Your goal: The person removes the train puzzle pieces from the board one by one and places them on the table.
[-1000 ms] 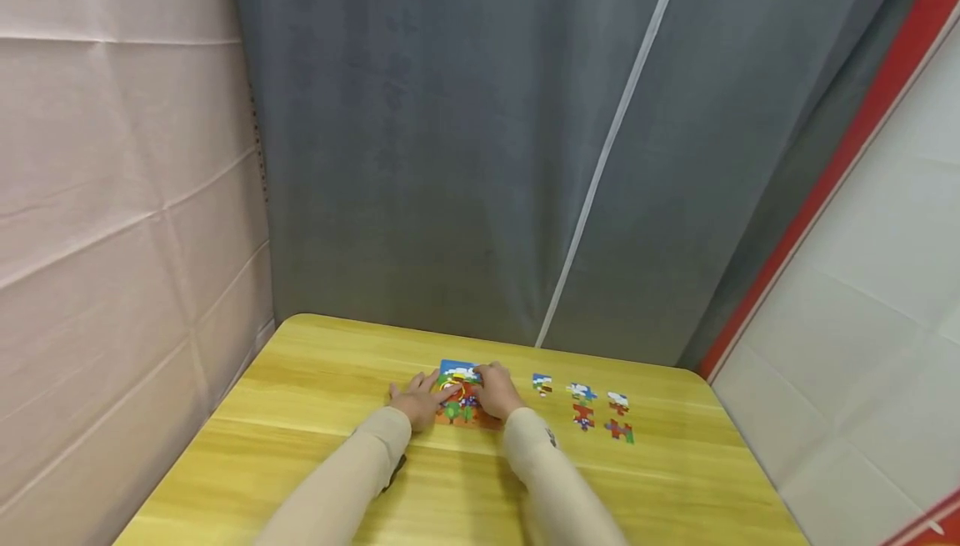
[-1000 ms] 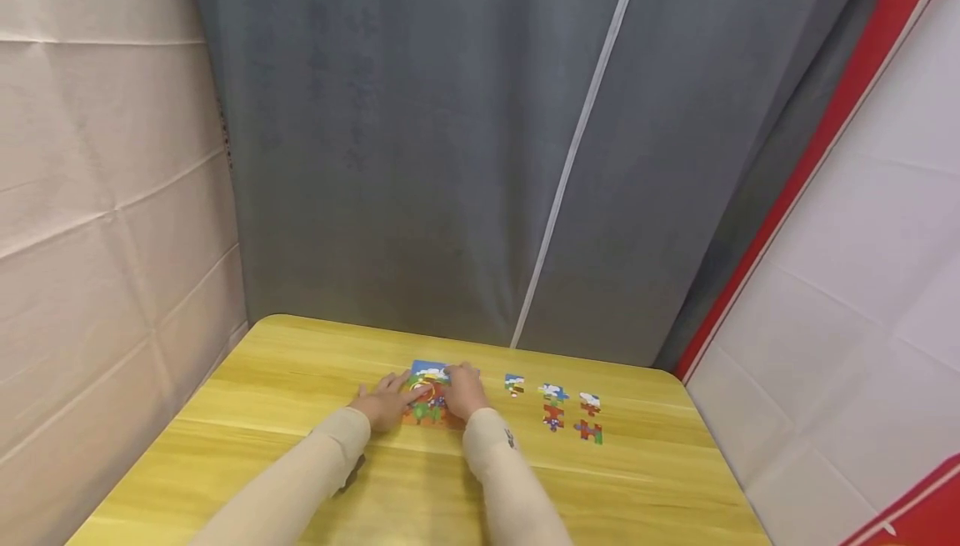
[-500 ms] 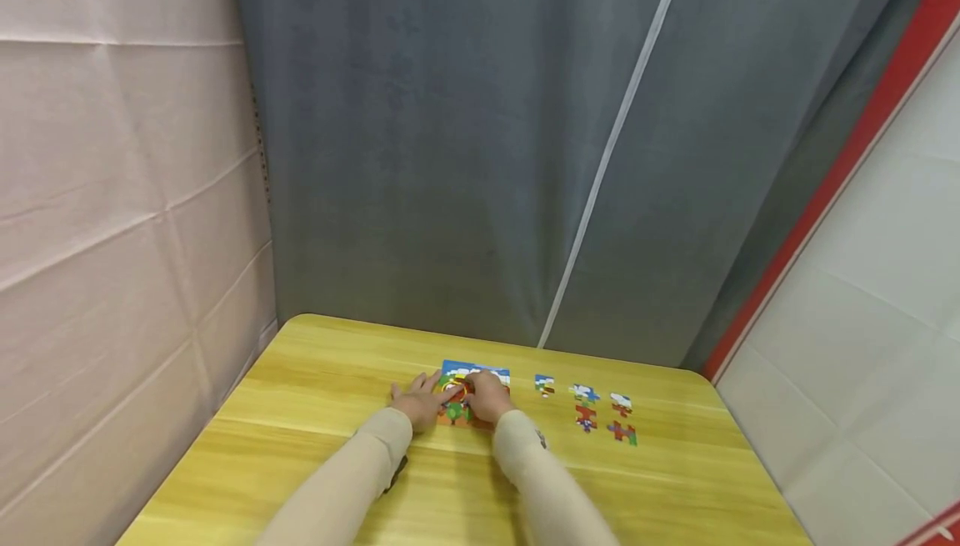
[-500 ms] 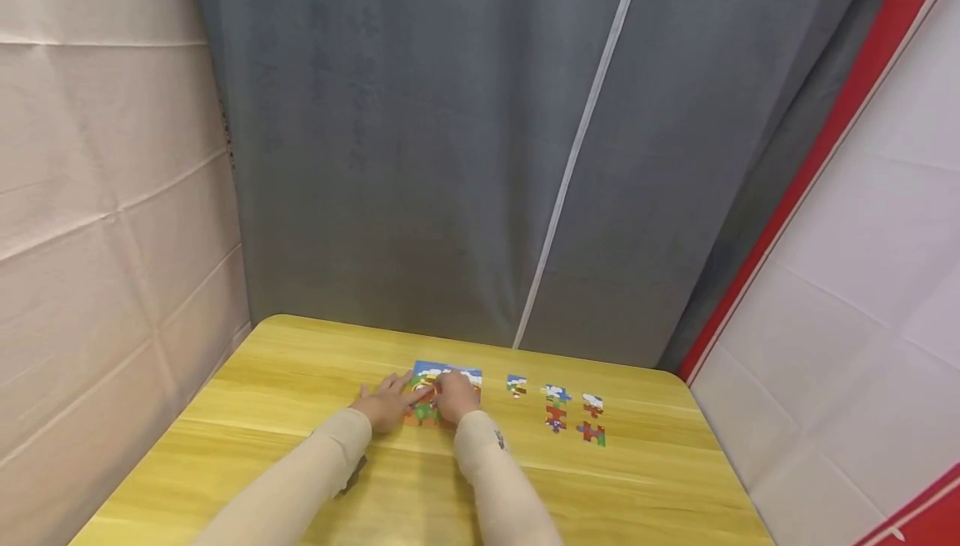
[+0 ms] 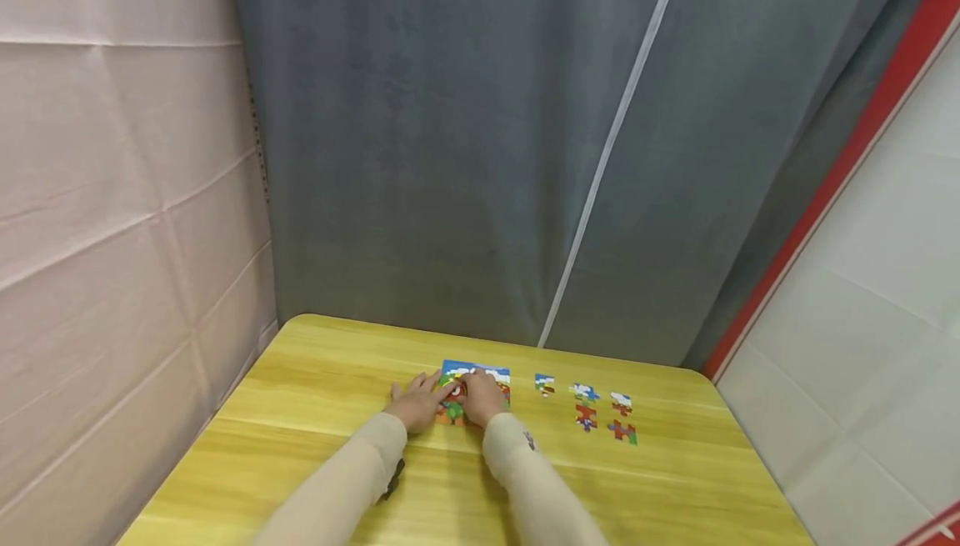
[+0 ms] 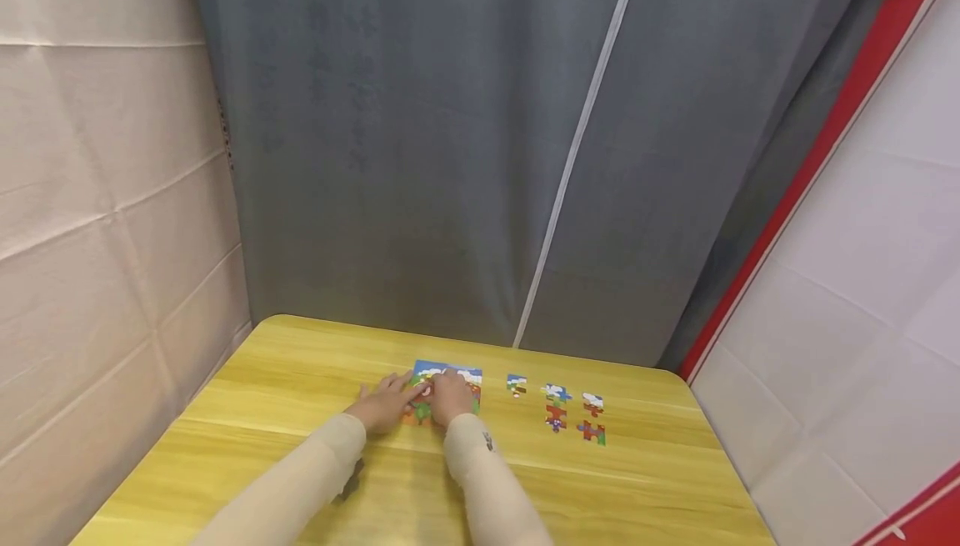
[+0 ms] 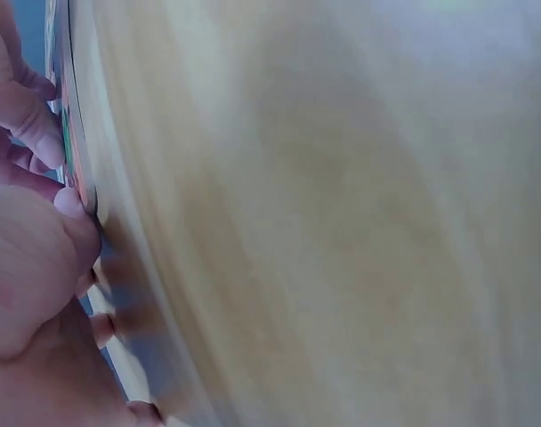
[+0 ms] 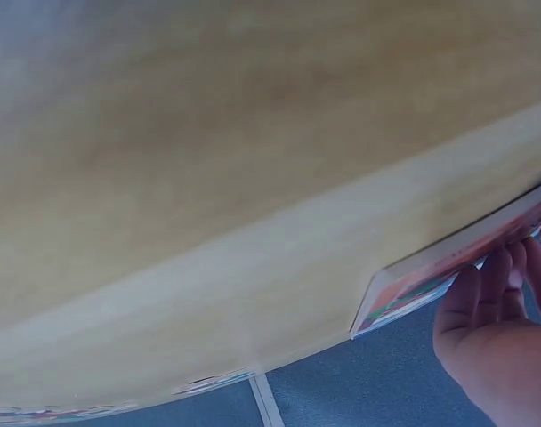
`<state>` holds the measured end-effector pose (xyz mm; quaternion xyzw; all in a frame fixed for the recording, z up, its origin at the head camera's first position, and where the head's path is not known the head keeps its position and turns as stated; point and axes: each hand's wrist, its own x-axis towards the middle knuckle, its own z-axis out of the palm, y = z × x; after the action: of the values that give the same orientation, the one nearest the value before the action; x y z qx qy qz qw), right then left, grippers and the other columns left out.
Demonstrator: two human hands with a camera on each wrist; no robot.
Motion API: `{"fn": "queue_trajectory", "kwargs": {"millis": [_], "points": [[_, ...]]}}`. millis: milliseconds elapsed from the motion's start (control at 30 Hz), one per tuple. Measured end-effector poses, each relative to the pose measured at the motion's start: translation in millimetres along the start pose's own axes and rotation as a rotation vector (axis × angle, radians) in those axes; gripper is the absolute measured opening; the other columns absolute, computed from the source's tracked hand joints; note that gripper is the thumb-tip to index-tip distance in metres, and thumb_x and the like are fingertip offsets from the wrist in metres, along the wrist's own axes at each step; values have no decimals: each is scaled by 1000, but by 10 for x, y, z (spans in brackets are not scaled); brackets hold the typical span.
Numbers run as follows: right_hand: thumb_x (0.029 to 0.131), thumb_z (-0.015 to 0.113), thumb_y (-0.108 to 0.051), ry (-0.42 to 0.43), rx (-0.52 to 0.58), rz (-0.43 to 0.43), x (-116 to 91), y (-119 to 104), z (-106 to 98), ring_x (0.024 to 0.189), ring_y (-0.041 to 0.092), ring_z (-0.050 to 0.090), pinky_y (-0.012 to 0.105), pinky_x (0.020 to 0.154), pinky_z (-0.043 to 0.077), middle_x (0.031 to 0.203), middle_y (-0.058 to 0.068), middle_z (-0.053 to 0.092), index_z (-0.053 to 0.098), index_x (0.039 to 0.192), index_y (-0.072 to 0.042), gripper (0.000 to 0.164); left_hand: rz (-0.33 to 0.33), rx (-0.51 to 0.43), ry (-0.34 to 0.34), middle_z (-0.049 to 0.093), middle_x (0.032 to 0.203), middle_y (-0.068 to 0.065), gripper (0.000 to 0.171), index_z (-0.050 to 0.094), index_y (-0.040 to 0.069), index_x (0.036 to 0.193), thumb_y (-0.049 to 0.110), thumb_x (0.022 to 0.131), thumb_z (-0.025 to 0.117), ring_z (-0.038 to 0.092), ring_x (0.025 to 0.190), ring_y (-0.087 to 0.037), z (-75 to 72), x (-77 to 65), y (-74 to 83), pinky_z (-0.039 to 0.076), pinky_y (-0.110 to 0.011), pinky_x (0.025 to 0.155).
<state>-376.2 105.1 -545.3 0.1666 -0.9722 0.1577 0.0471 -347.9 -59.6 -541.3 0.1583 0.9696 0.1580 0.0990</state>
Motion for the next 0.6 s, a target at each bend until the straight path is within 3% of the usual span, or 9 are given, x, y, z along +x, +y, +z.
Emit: {"fn": "queue_trajectory", "kwargs": {"millis": [467,600], "points": [[90,79,-20,16,2,28,-19,-39,9,101,29,62,47,88,56,108,9,64,73,118,-7,31,26,-63,56,22,169,-2,56,35,24,160,35,107,50,19,153,-37,183,98,-181,6,-81,109],[89,80,-18,26,11,37,1,-22,35,104,29,63,47,90,56,110,9,65,72,117,-7,31,26,-103,79,23,168,-4,60,34,20,160,38,106,53,19,153,-38,195,89,-169,4,-81,109]]}}
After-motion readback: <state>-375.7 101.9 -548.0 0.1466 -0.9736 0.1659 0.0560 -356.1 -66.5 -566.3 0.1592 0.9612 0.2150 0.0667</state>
